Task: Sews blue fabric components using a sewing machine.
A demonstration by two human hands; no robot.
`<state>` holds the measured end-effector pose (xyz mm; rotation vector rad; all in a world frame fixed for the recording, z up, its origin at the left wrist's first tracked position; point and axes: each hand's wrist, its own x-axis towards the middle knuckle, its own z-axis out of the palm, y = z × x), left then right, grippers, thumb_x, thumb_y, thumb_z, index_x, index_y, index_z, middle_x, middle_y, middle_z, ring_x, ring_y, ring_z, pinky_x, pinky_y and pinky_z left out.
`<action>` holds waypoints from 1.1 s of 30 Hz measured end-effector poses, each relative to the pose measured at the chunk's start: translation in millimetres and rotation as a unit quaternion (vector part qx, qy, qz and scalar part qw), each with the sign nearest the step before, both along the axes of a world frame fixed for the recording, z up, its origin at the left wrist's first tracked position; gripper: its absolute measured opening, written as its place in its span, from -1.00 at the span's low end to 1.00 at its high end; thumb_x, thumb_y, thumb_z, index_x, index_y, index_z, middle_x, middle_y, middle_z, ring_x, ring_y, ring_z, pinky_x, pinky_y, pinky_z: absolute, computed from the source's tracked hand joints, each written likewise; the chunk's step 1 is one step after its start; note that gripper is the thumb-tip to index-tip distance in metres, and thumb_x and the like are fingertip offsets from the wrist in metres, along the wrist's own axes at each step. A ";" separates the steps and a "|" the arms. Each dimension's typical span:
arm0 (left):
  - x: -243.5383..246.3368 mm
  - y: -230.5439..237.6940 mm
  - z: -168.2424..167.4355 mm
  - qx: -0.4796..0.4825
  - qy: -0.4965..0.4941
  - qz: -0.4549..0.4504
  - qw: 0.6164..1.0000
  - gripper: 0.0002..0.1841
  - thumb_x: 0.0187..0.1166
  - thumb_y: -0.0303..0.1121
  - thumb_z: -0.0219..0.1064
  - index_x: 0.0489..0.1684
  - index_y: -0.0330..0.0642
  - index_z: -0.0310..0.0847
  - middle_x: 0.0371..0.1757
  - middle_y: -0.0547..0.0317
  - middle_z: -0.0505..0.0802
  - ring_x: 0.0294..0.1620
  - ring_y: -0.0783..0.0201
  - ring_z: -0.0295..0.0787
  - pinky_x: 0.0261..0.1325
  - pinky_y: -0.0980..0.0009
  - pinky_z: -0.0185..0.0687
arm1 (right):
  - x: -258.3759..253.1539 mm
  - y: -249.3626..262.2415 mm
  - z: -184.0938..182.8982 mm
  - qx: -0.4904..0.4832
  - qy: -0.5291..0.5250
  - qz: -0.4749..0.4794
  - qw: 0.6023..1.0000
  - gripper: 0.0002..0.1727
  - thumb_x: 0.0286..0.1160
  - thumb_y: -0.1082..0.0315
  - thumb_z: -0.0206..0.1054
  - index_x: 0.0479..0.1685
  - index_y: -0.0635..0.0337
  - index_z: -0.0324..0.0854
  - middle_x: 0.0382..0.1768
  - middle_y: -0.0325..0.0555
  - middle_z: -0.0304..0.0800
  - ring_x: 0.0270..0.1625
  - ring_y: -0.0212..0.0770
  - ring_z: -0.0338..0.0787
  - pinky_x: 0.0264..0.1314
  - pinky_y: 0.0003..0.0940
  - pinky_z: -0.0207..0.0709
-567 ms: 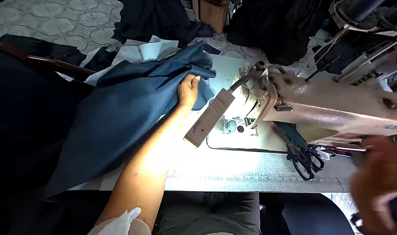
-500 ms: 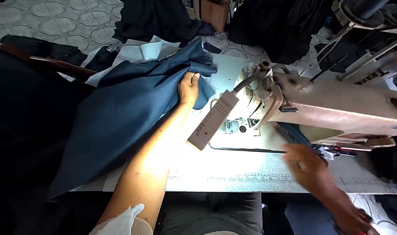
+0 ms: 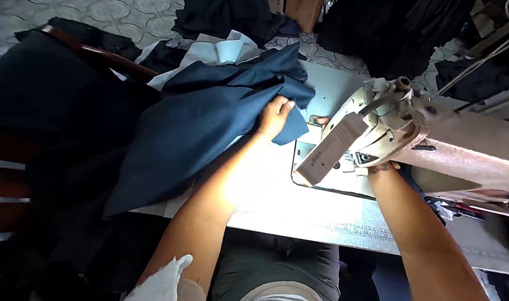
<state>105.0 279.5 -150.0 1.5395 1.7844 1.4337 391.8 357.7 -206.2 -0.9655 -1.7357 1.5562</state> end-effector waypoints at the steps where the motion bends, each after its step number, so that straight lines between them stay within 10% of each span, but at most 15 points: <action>1: 3.5 -15.1 -1.7 0.006 0.012 -0.027 1.000 -0.69 0.76 -0.27 0.20 -0.14 -0.39 0.70 -0.31 0.02 0.78 -0.27 0.28 0.70 -0.02 0.23 0.61 | 11.7 -28.6 34.0 -0.038 -0.078 -0.086 0.992 -0.59 0.87 0.46 -0.12 0.54 0.37 0.38 0.32 -0.12 0.67 0.31 -0.49 0.63 0.43 -0.57 0.46; 4: 20.3 -66.6 -7.9 0.042 0.006 -0.048 0.998 -0.73 0.73 -0.32 0.22 -0.19 -0.39 0.71 -0.35 0.04 0.78 -0.32 0.34 0.69 -0.10 0.34 0.62 | 0.7 -85.2 84.6 -0.139 -0.036 -0.210 0.967 -0.81 0.74 0.57 0.06 0.12 0.28 0.53 -0.17 -0.27 0.73 -0.17 -0.55 0.72 -0.12 -0.63 0.64; 8: 30.7 -143.2 -8.7 0.056 0.004 -0.040 0.998 -0.76 0.74 -0.37 0.21 -0.17 -0.40 0.69 -0.32 0.01 0.80 -0.29 0.31 0.75 -0.09 0.36 0.70 | -15.2 -86.7 75.8 -0.190 0.107 -0.165 0.962 -0.63 0.84 0.47 -0.25 -0.16 0.02 0.49 -0.51 -0.39 0.72 -0.57 -0.55 0.63 -0.45 -0.66 0.59; 9: 29.2 -169.3 -5.8 0.021 0.038 -0.075 0.996 -0.72 0.73 -0.29 0.23 -0.10 -0.37 0.73 -0.13 -0.01 0.87 -0.04 0.22 0.82 0.15 0.24 0.70 | -12.0 -89.5 72.0 -0.161 0.095 -0.148 0.971 -0.68 0.86 0.42 -0.23 -0.07 0.05 0.49 -0.46 -0.34 0.73 -0.55 -0.50 0.65 -0.43 -0.62 0.61; 11: 24.0 -223.7 -2.3 -0.084 0.172 -0.176 0.966 -0.41 0.58 0.11 0.33 0.37 -0.19 0.67 0.60 -0.05 0.65 0.75 -0.09 0.37 0.78 -0.19 0.08 | -9.1 -109.9 68.5 -0.030 -0.002 -0.153 0.988 -0.82 0.72 0.48 0.02 -0.03 0.20 0.56 -0.50 -0.33 0.75 -0.58 -0.52 0.64 -0.46 -0.63 0.57; 12: 22.0 -246.6 -6.0 -0.091 0.256 -0.184 0.945 -0.17 0.36 0.22 0.46 0.60 -0.10 0.53 0.73 -0.14 0.49 0.81 -0.28 0.21 0.75 -0.40 -0.03 | -7.9 -124.7 65.8 0.051 -0.056 -0.152 0.986 -0.80 0.60 0.51 0.15 0.07 0.33 0.59 -0.41 -0.30 0.76 -0.53 -0.56 0.63 -0.41 -0.65 0.57; 14: 16.8 -280.2 -16.8 -0.047 0.348 -0.132 0.927 -0.05 0.05 -0.11 0.74 0.65 -0.05 0.47 0.67 -0.20 0.55 0.69 -0.37 0.40 0.56 -0.46 0.26 | -5.3 -151.9 56.0 0.220 -0.141 -0.100 0.960 -0.63 0.42 0.47 0.29 0.16 0.54 0.62 -0.10 -0.06 0.73 -0.33 -0.62 0.55 -0.28 -0.72 0.44; 16: 4.9 -297.2 -22.0 0.006 0.359 -0.059 0.931 -0.42 0.27 -0.58 0.47 0.40 -0.07 0.70 0.44 0.05 0.80 0.51 -0.11 0.68 0.41 -0.19 0.54 | -15.6 -168.1 49.9 0.334 -0.194 -0.060 0.920 -0.49 0.35 0.34 0.37 0.26 0.54 0.62 0.05 0.24 0.71 -0.35 -0.44 0.49 -0.36 -0.58 0.35; 19: -21.9 -323.5 -3.4 0.076 0.213 -0.044 0.973 -0.71 0.54 -0.48 0.20 0.00 -0.05 0.85 0.13 0.20 0.95 0.31 0.17 0.82 0.41 0.13 0.56 | -50.3 -175.2 52.4 0.420 -0.259 -0.032 0.869 -0.28 0.40 0.23 0.36 0.56 0.50 0.43 0.23 0.45 0.69 -0.26 0.05 0.71 -0.30 -0.03 0.56; 21: -41.5 -354.8 25.0 0.098 0.096 -0.069 0.988 -0.79 0.72 -0.26 0.23 0.04 0.00 0.80 0.22 0.26 0.90 0.50 0.28 0.64 0.65 0.27 0.33 | -76.4 -172.3 58.1 0.416 -0.268 -0.011 0.869 -0.24 0.39 0.29 0.32 0.66 0.44 0.34 0.55 0.44 0.50 0.45 0.37 0.65 0.39 0.34 0.49; 23: -68.6 -396.1 45.5 0.119 0.043 -0.066 0.990 -0.76 0.77 -0.15 0.21 0.06 0.03 0.77 0.28 0.35 0.87 0.61 0.32 0.54 0.78 0.25 0.24 | -98.0 -171.3 61.4 0.377 -0.239 0.030 0.894 -0.33 0.48 0.36 0.25 0.66 0.38 0.38 0.70 0.38 0.32 0.75 0.33 0.30 0.75 0.26 0.14; 27: -113.7 -522.3 58.5 -0.046 -0.017 0.069 0.996 -0.71 0.73 -0.09 0.23 0.22 0.16 0.81 0.69 0.35 0.58 0.85 0.17 0.18 0.89 0.15 0.07 | -150.1 -185.0 57.9 0.406 -0.131 0.055 0.903 -0.66 0.48 0.50 0.21 0.10 0.53 0.76 0.31 0.44 0.73 0.49 0.23 0.67 0.61 -0.05 0.42; 31: -101.3 -661.1 42.5 -0.141 -0.262 0.319 0.900 -0.65 0.56 -0.18 0.40 0.30 0.16 0.77 0.64 0.39 0.63 0.43 0.28 0.75 0.16 0.27 0.87 | -209.1 -243.6 103.8 0.384 -0.091 0.309 0.865 -0.69 0.34 0.60 0.22 -0.05 0.37 0.84 -0.06 0.10 0.92 0.06 -0.19 0.90 0.22 -0.34 0.72; 33: -94.9 -791.3 -2.6 -0.077 -0.416 0.290 0.858 -0.57 0.73 0.05 0.21 0.47 0.19 0.65 0.42 0.22 0.81 0.37 0.14 0.80 0.32 0.11 0.79 | -232.3 -265.0 140.3 0.294 -0.068 0.517 0.801 -0.74 0.45 0.44 0.26 -0.02 0.23 0.83 -0.23 -0.17 0.92 -0.15 -0.56 0.84 0.01 -0.66 0.68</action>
